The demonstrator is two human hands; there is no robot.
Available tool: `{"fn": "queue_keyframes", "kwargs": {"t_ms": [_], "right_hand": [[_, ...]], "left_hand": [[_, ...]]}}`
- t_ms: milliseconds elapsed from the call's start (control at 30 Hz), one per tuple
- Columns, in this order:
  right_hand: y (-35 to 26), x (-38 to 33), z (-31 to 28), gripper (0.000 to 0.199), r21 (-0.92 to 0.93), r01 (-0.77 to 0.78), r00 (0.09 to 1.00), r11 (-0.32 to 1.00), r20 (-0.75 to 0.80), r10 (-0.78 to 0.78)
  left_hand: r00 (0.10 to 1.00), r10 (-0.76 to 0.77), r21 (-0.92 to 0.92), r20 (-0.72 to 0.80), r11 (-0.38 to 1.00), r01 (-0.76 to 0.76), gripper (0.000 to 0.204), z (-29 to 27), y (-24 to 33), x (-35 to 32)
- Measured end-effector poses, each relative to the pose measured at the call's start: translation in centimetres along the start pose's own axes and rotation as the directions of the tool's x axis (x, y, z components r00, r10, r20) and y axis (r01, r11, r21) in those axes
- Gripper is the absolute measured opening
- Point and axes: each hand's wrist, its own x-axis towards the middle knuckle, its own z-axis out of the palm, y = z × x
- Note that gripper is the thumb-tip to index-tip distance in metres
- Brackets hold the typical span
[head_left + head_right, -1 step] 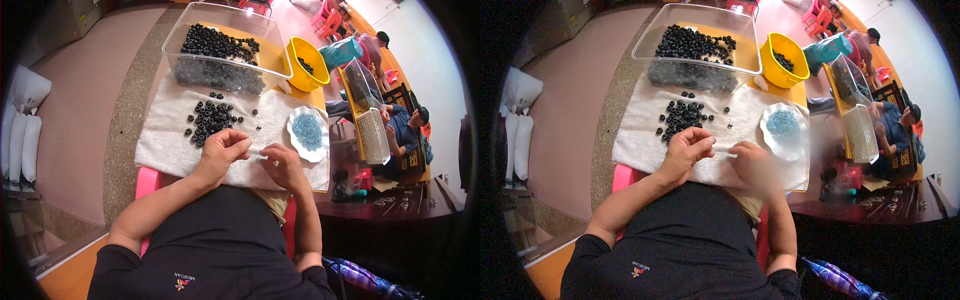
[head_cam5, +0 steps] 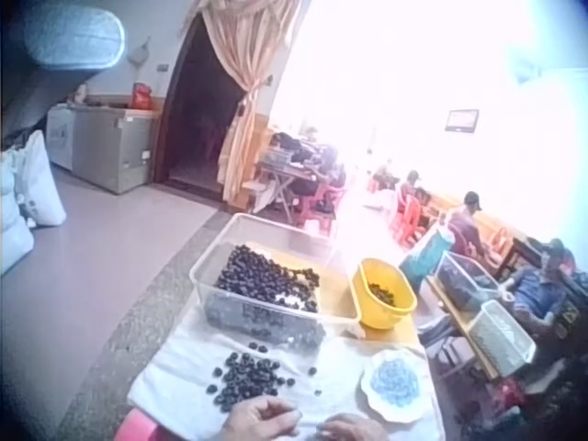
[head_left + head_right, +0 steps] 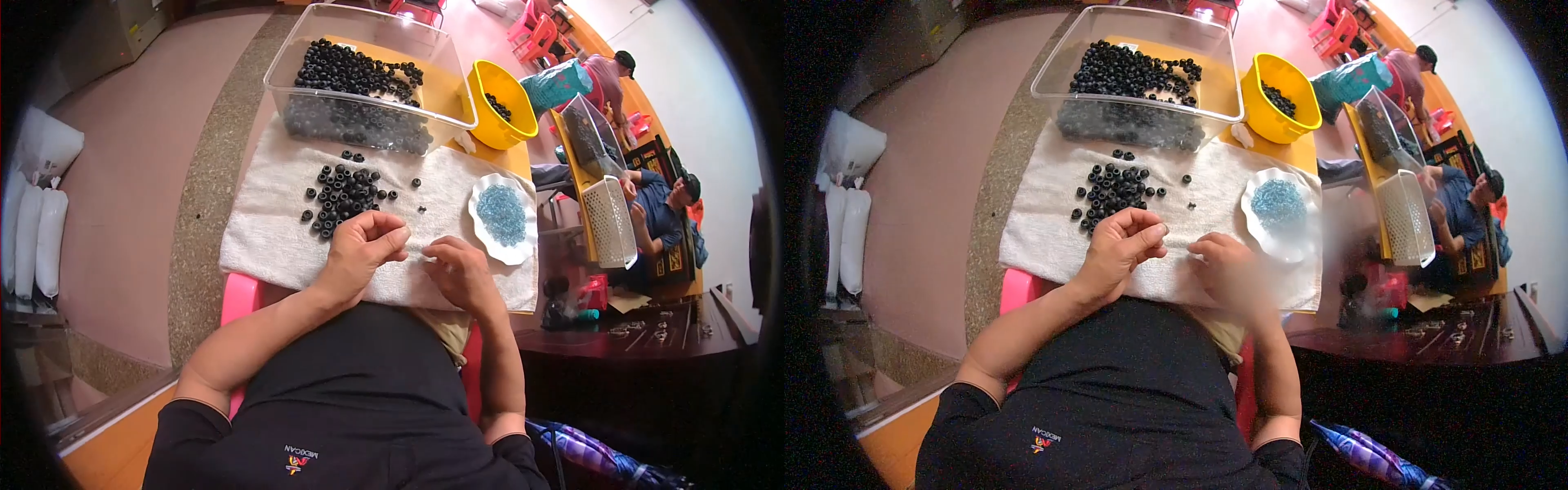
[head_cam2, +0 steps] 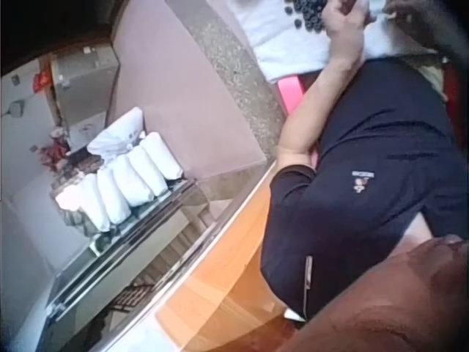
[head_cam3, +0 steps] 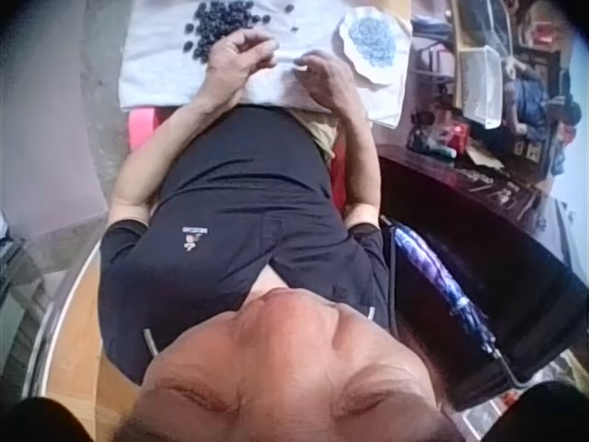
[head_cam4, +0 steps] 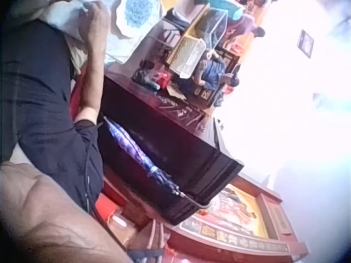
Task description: Sorting and inspecting small black plastic components at a workstation.
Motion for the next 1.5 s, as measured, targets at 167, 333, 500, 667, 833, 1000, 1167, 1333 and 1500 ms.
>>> {"fn": "queue_keyframes", "kwargs": {"t_ms": [167, 333, 500, 667, 833, 1000, 1167, 1333, 1500], "right_hand": [[-0.3, 0.0, 0.5, 0.014, -0.151, 0.06, 0.998, 0.987, 0.039, -0.055], [-0.2, 0.0, 0.7, 0.014, -0.215, 0.085, 0.996, 0.973, 0.044, -0.077], [-0.2, 0.0, 0.2, 0.017, 0.206, 0.094, 0.98, 0.974, -0.192, -0.054], [0.1, -0.5, 1.1, 0.012, 0.509, -0.084, 0.979, 0.856, -0.119, 0.167], [-0.4, -0.5, 1.3, 0.011, 0.662, -0.052, 0.983, 0.748, -0.097, 0.154], [-0.4, -0.7, 1.6, 0.01, 0.805, -0.086, 0.97, 0.587, -0.067, 0.234], [-0.1, -0.6, 2.2, 0.01, 0.832, -0.034, 0.978, 0.554, -0.086, 0.19], [0.0, -0.6, 2.5, 0.01, 0.861, -0.032, 0.977, 0.507, -0.081, 0.199], [-0.2, -0.7, 3.1, 0.009, 0.888, -0.087, 0.956, 0.452, -0.054, 0.29]], "left_hand": [[1.0, 0.013, -0.005, 0.003, 1.0, -0.013, 0.013, 0.0, -0.1, -0.2], [1.0, -0.001, -0.014, 0.017, 1.0, 0.001, 0.013, 0.0, -0.1, 0.0], [0.997, 0.002, -0.017, 0.076, 1.0, -0.001, 0.013, -0.1, -0.7, -0.1], [0.972, -0.187, -0.102, 0.138, 0.974, 0.202, 0.015, 0.1, -0.9, -0.4], [0.944, -0.241, -0.123, 0.225, 0.954, 0.272, 0.015, 0.0, -0.3, -0.5], [0.917, -0.304, -0.115, 0.258, 0.933, 0.341, 0.014, 0.2, -0.2, -0.7], [0.914, -0.312, -0.146, 0.26, 0.923, 0.357, 0.014, 0.2, -0.2, -0.6], [0.911, -0.316, -0.178, 0.267, 0.913, 0.368, 0.014, 0.0, -0.4, -0.6], [0.915, -0.313, -0.185, 0.255, 0.913, 0.364, 0.014, 0.0, -0.3, -0.5]]}}
